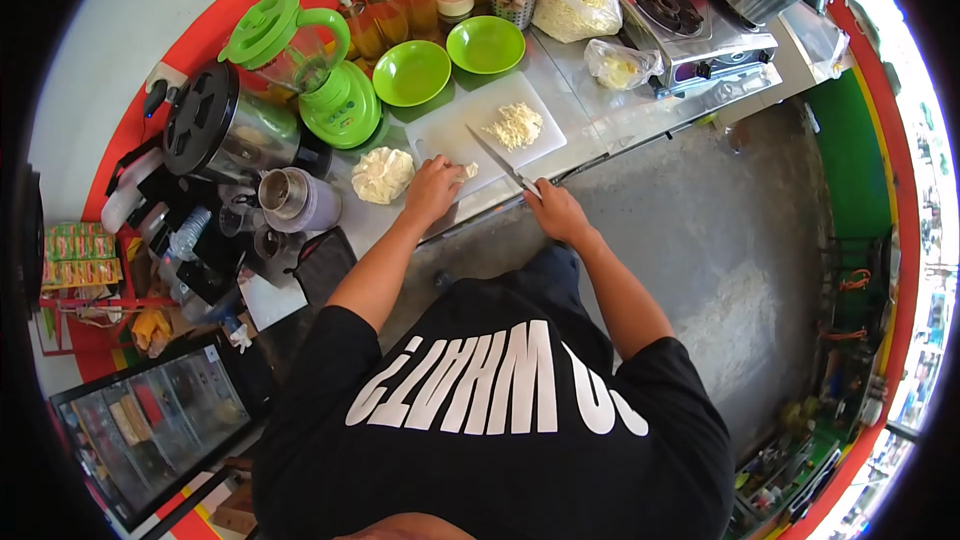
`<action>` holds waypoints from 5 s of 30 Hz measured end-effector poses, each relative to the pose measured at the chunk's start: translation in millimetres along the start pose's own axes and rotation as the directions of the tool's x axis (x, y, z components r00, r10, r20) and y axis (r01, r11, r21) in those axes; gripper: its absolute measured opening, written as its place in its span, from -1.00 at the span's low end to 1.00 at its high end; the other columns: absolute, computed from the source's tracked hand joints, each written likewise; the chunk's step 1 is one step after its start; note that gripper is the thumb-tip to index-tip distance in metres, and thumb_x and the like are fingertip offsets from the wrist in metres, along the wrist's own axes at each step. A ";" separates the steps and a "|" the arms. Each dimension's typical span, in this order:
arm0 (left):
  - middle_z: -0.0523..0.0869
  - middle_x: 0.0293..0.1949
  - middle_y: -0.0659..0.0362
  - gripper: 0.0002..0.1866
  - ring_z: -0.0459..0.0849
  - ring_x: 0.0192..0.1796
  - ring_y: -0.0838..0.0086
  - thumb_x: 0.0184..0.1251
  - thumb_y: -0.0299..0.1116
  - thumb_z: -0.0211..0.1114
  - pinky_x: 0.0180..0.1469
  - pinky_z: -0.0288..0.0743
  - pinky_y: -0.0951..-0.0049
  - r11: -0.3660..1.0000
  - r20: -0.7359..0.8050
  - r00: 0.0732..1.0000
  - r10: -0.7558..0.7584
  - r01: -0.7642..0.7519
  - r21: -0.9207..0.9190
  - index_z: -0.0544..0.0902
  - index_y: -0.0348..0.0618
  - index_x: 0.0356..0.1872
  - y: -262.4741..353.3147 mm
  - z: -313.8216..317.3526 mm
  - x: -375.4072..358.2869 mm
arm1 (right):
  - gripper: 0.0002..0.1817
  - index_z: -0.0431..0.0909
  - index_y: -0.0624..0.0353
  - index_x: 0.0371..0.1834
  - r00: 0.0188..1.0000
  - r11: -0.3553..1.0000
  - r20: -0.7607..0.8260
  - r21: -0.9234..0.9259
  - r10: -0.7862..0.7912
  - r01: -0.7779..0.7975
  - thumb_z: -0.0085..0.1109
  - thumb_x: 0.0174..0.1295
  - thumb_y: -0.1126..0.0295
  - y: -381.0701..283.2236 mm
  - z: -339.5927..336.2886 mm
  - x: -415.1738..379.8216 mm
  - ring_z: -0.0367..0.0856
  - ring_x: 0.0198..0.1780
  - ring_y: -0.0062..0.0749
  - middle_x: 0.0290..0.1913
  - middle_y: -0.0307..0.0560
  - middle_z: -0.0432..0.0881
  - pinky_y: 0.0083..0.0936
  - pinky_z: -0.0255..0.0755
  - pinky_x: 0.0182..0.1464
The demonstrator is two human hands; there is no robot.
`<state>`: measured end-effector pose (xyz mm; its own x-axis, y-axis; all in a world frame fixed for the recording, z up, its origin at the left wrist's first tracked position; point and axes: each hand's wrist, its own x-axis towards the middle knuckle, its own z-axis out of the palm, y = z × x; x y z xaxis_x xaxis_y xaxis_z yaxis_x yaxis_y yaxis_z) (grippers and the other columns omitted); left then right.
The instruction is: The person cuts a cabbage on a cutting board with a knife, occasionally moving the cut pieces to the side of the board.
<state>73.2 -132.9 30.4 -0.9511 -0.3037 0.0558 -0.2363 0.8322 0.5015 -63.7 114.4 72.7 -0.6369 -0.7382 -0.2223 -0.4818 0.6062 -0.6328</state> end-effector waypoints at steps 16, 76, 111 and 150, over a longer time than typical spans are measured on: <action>0.65 -0.03 0.16 -0.64 0.60 0.07 0.14 0.13 -0.64 0.24 0.13 0.55 0.23 0.987 -0.405 0.911 -0.081 0.130 0.094 0.76 -0.09 -0.06 46.3 52.0 12.3 | -0.69 0.43 0.26 0.05 0.939 0.827 0.313 -0.485 -0.141 0.286 0.04 0.50 0.21 -10.7 -46.7 41.2 0.78 -0.16 0.17 -0.23 0.22 0.76 0.03 0.63 -0.10; 0.66 -0.17 0.27 -0.65 0.63 0.00 0.26 0.13 -0.65 0.22 -0.05 0.63 0.27 0.958 -0.320 0.912 -0.258 0.285 0.040 0.78 0.04 -0.14 52.0 42.0 7.0 | -0.70 0.33 0.29 0.11 0.966 0.854 0.256 -0.496 -0.027 0.156 0.10 0.39 0.46 -23.2 27.9 65.5 0.82 -0.10 0.10 -0.14 0.26 0.78 -0.12 0.69 -0.05; 0.67 -0.19 0.27 -0.70 0.64 -0.03 0.25 0.19 -0.60 0.22 -0.07 0.62 0.25 0.967 -0.347 0.910 -0.225 0.252 0.034 0.78 0.05 -0.17 49.7 39.9 9.6 | -0.73 0.33 0.28 0.06 0.974 0.840 0.216 -0.516 -0.064 0.170 0.08 0.41 0.42 -37.0 40.2 65.8 0.84 -0.16 0.02 -0.23 0.20 0.80 -0.16 0.71 -0.13; 0.65 -0.15 0.21 -0.68 0.62 0.00 0.21 0.23 -0.58 0.21 -0.08 0.65 0.20 0.957 -0.327 0.911 -0.251 0.285 0.059 0.77 0.08 -0.11 48.8 42.8 7.8 | -0.76 0.31 0.25 0.10 0.975 0.862 0.203 -0.474 -0.092 0.179 -0.04 0.44 0.43 -17.6 44.2 71.2 0.80 -0.07 0.13 -0.14 0.30 0.77 -0.05 0.67 -0.02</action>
<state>45.8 -74.7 18.3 -0.7423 -0.6373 0.2068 -0.5091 0.7371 0.4444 -73.9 38.2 35.3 -0.4548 -0.8353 -0.3090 -0.8148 0.5303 -0.2343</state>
